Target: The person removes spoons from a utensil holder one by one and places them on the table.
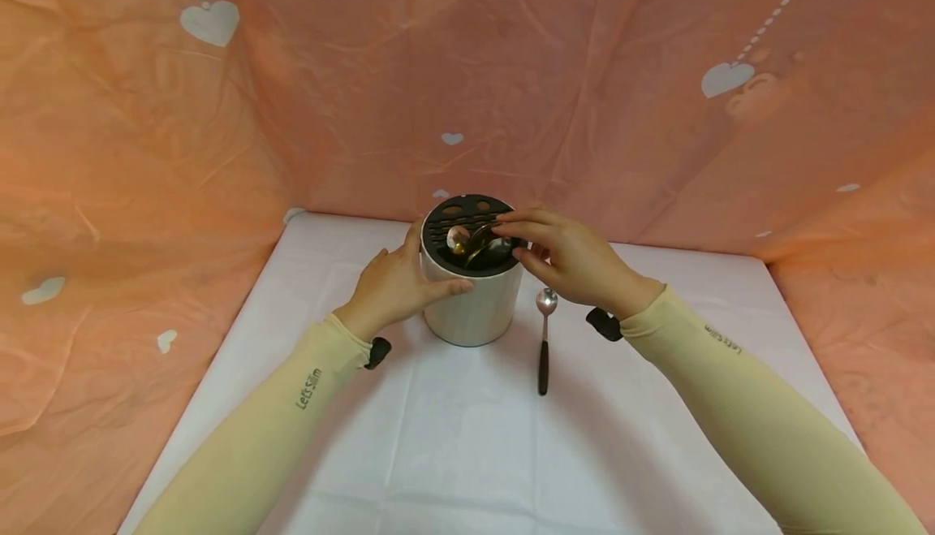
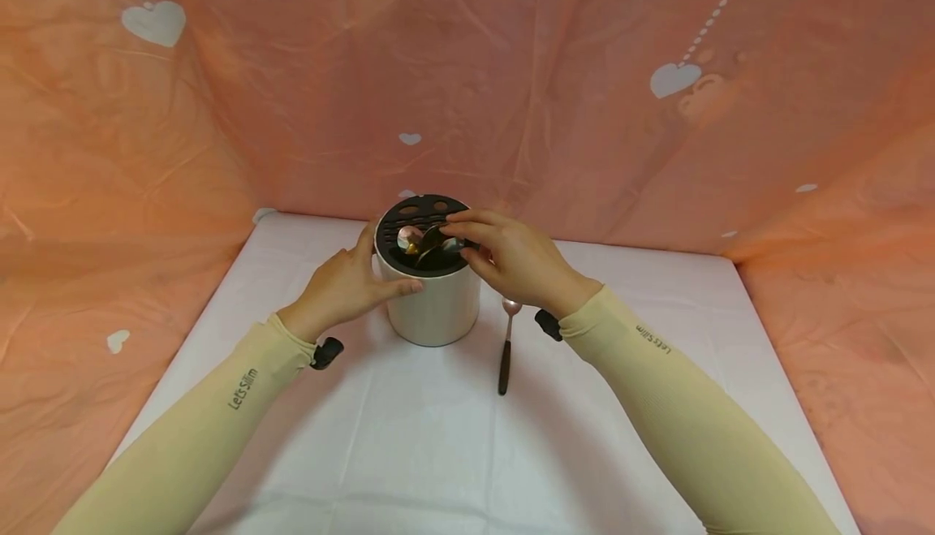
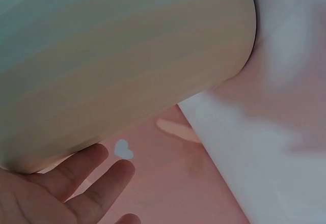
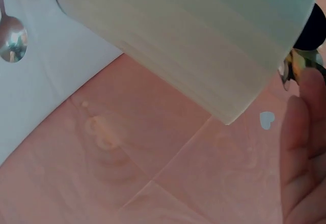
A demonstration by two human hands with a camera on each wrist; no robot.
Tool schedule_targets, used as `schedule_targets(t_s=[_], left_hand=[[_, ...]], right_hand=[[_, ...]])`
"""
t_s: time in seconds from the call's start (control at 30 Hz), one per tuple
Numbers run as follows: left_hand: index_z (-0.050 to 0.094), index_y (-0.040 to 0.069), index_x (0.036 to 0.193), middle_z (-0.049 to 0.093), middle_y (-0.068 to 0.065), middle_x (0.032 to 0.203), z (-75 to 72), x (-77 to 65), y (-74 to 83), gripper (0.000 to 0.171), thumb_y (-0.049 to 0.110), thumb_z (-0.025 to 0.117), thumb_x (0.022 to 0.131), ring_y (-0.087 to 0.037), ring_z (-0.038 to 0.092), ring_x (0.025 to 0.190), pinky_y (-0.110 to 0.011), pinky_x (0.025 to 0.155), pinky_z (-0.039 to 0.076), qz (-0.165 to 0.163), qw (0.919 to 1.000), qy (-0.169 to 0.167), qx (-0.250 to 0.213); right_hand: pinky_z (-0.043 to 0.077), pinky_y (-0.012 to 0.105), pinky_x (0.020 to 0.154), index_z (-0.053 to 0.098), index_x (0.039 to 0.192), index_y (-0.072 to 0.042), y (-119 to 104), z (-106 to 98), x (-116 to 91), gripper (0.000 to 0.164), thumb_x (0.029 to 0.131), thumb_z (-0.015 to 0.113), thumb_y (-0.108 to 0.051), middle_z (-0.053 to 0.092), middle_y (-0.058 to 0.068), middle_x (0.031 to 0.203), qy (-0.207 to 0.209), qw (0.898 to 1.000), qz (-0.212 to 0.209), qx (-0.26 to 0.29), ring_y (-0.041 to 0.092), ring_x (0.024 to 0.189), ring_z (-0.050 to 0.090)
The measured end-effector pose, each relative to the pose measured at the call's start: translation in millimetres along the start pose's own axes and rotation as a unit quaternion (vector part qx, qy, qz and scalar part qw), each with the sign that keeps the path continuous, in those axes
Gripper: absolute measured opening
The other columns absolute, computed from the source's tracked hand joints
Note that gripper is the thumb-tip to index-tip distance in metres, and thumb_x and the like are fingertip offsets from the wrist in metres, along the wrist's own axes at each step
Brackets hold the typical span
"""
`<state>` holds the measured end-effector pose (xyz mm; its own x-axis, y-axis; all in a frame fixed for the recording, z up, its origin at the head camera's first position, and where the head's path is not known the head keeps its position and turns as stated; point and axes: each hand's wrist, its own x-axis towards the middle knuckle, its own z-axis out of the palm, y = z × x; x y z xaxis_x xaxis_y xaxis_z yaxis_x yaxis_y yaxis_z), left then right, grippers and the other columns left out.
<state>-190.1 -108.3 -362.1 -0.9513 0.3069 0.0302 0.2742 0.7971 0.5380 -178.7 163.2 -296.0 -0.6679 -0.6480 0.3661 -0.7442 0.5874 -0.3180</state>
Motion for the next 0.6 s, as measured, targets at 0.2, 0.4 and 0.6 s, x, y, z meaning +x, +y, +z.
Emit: schedule_targets(t_s=[0.2, 0.4, 0.6], left_hand=[[0.006, 0.012, 0.16, 0.059, -0.022, 0.133, 1.4, 0.7, -0.1, 0.13, 0.09, 0.056, 0.069, -0.034, 0.057, 0.123, -0.058, 0.113, 0.022, 0.002, 1.0, 0.003, 0.0], [0.007, 0.014, 0.161, 0.059, -0.021, 0.134, 0.5, 0.2, -0.2, 0.128, 0.088, 0.058, 0.07, -0.035, 0.06, 0.118, -0.058, 0.113, 0.022, 0.005, 1.0, 0.005, -0.004], [0.007, 0.013, 0.161, 0.061, -0.023, 0.129, 0.7, -0.3, -0.5, 0.129, 0.089, 0.058, 0.07, -0.036, 0.063, 0.113, -0.056, 0.114, 0.021, 0.001, 1.0, 0.005, 0.001]], right_hand=[[0.05, 0.03, 0.062, 0.066, 0.131, -0.012, 1.4, 1.9, -0.9, 0.04, 0.092, 0.065, -0.004, 0.059, 0.005, 0.134, 0.055, 0.998, -0.026, -0.024, 0.014, 0.08, 0.061], [0.053, 0.03, 0.061, 0.068, 0.128, -0.01, 2.2, 0.3, 0.4, 0.041, 0.089, 0.065, 0.004, 0.061, 0.006, 0.128, 0.124, 0.991, -0.048, -0.017, 0.015, 0.08, 0.062], [0.052, 0.025, 0.058, 0.071, 0.119, -0.006, -0.3, -5.3, 3.4, 0.036, 0.085, 0.071, 0.009, 0.065, 0.01, 0.117, 0.265, 0.961, -0.078, 0.001, 0.013, 0.069, 0.062]])
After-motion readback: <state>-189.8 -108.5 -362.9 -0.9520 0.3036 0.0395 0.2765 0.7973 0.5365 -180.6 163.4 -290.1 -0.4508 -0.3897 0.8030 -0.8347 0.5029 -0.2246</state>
